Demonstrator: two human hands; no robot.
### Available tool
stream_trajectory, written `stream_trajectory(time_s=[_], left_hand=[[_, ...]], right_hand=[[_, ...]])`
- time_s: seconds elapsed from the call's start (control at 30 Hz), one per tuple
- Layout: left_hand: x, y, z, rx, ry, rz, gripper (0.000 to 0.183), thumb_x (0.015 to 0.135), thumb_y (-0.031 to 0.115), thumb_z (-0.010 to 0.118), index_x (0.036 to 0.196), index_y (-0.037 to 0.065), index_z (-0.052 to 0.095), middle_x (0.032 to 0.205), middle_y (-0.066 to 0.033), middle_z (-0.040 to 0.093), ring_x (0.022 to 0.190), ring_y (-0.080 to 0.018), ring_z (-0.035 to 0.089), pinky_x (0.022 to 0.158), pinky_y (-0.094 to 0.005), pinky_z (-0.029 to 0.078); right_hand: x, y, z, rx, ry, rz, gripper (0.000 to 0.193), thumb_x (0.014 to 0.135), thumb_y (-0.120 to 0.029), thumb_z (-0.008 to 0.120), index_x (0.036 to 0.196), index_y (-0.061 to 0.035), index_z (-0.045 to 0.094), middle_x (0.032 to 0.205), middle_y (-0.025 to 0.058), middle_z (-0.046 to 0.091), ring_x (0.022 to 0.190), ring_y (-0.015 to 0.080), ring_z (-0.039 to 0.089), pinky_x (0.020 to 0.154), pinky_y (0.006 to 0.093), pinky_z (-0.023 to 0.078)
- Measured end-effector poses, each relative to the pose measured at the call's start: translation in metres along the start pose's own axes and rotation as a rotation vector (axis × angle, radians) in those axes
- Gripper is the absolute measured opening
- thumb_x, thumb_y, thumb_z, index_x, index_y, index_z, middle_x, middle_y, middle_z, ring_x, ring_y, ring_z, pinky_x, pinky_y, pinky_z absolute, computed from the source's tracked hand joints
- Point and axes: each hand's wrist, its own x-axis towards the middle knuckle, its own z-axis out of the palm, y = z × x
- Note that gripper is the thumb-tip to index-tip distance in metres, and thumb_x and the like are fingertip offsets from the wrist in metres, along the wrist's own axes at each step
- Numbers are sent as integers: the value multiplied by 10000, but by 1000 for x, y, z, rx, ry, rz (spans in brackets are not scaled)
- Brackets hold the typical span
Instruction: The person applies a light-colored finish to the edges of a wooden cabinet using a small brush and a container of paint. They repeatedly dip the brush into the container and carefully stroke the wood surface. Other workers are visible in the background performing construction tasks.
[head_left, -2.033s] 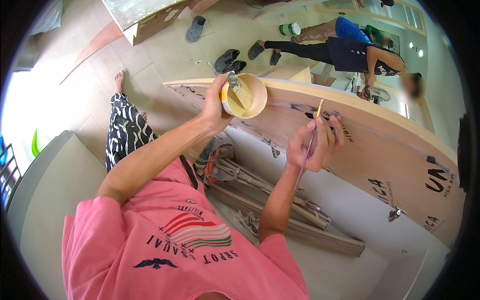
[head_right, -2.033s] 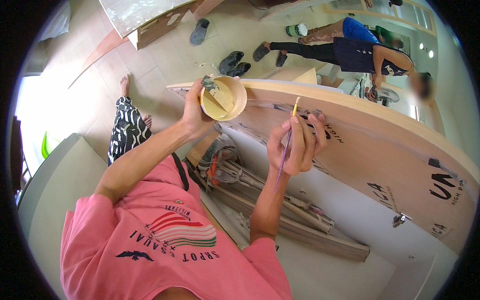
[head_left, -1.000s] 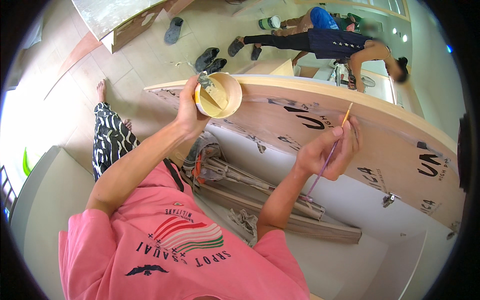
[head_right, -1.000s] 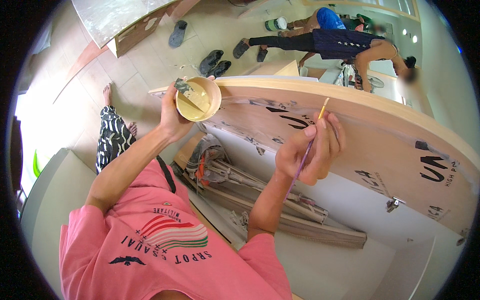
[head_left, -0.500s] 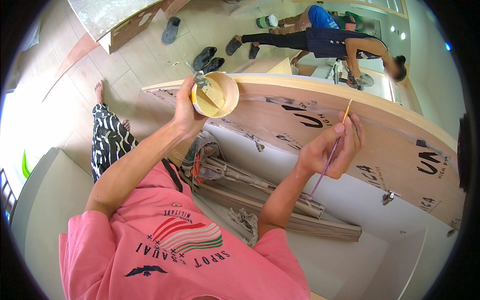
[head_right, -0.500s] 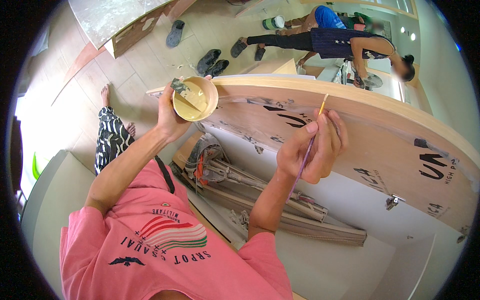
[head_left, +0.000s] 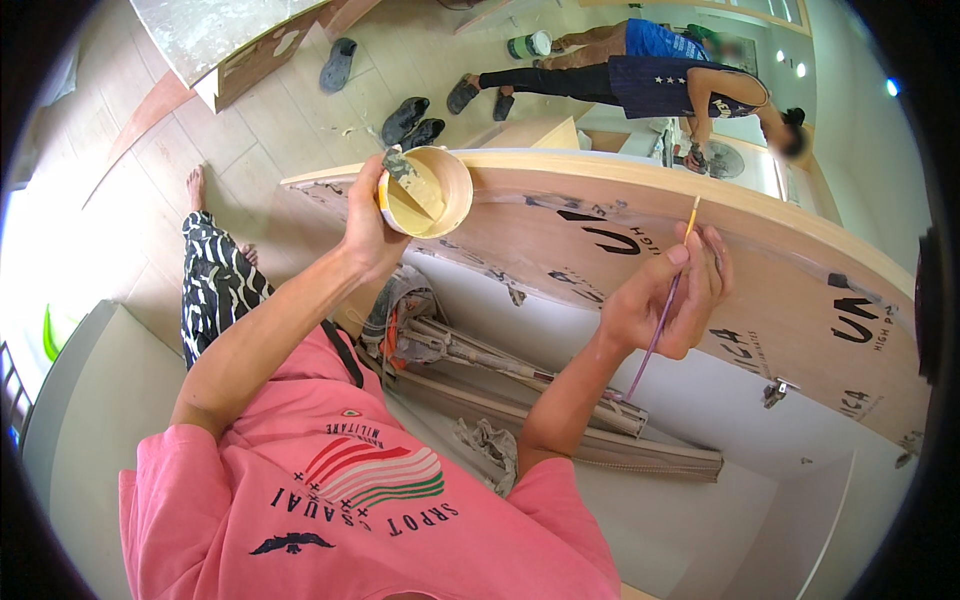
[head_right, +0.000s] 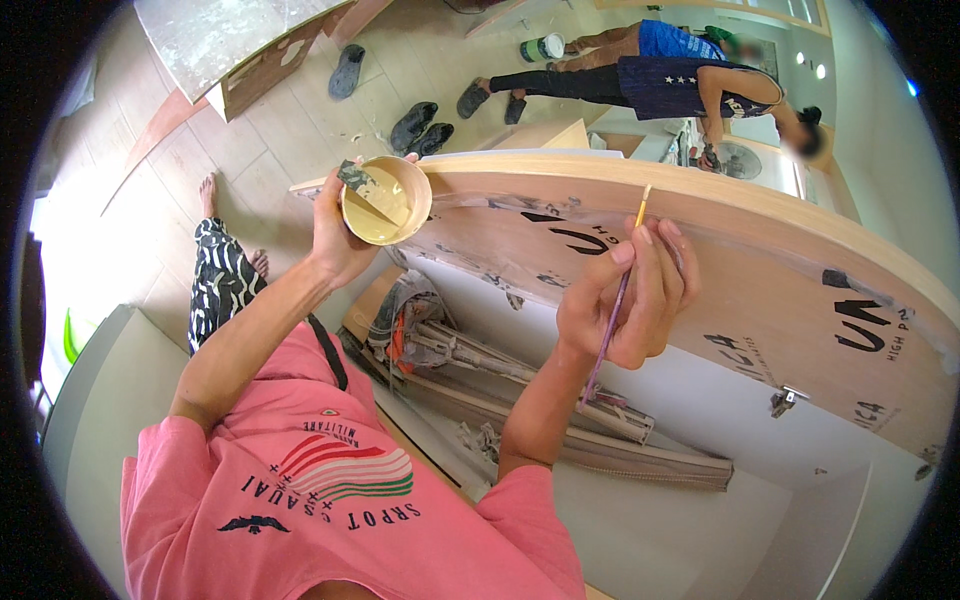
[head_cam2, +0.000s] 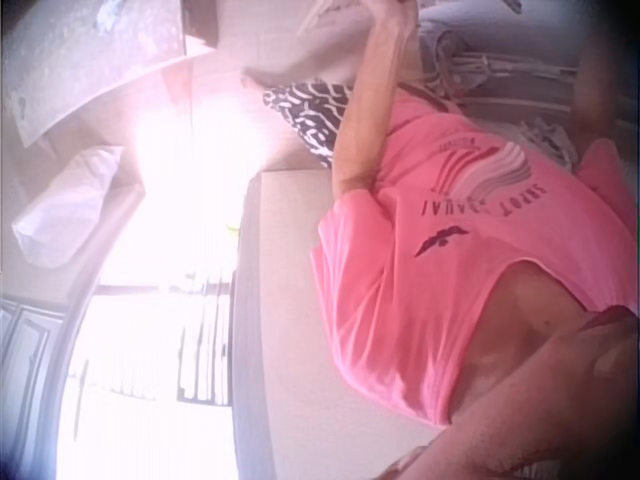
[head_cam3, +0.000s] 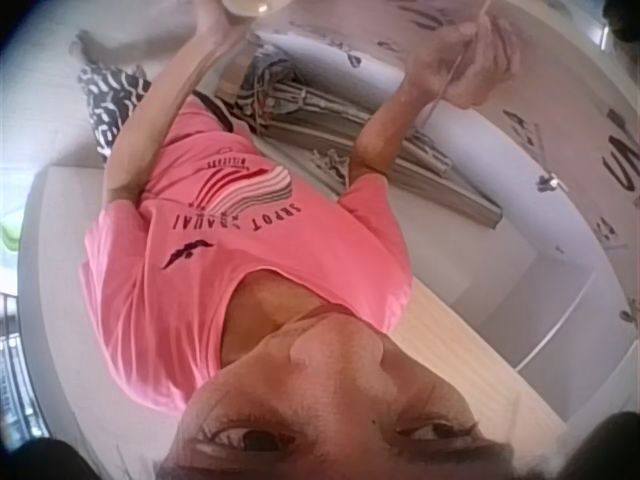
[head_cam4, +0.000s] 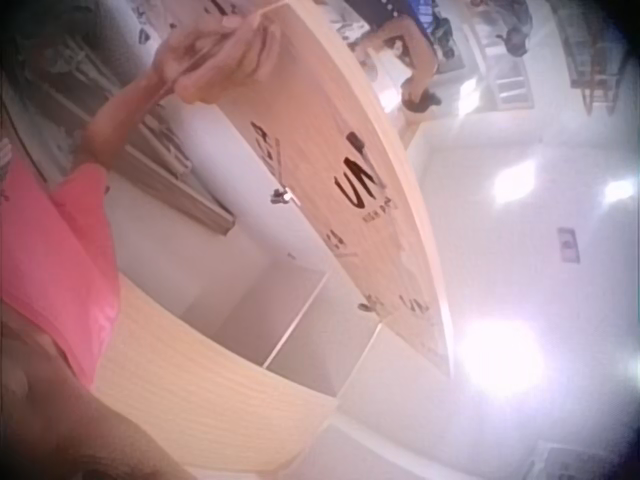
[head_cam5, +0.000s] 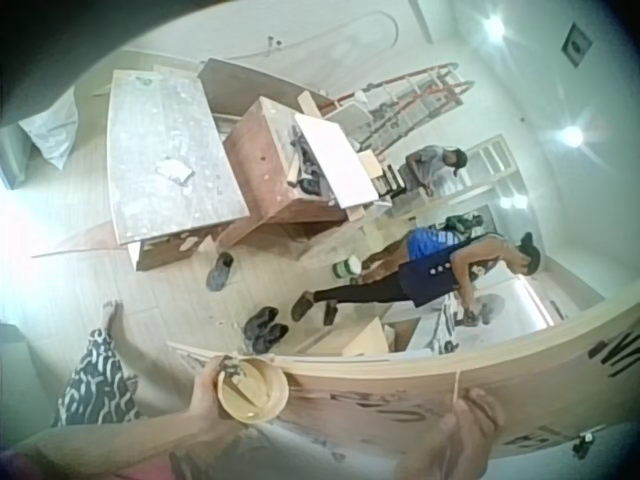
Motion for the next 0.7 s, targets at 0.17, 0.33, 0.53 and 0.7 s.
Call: stream_trajectory(time_s=[0.17,0.33,0.53,0.7], left_hand=[[-4,3,4,26,60,-16,568,1017,472,317,1386,79,498,1486,-110,492,1292,-242,527,1091,-407,419],[-1,2,1,5,-26,-11,533,1013,469,340,1359,108,526,1493,-118,482,1290,-252,531,1079,-416,435],[-4,4,4,14,-83,-8,569,1006,498,338,1379,106,513,1514,-103,460,1302,-238,522,1073,-398,441],[-6,5,5,40,-118,-10,617,1006,511,332,1407,69,485,1520,-87,455,1307,-235,518,1080,-383,439]], right_hand=[[8,-2,2,0,42,-26,157,854,60,591,984,70,677,899,162,717,923,345,670,856,401,539],[10,0,-4,55,60,4,157,869,49,585,998,88,666,888,182,708,920,349,666,842,417,550],[26,13,-5,83,230,76,153,882,44,600,1009,104,660,883,192,698,920,349,665,819,438,559],[26,14,-7,83,209,134,150,885,42,600,1009,100,665,894,192,705,937,342,662,851,437,543]])
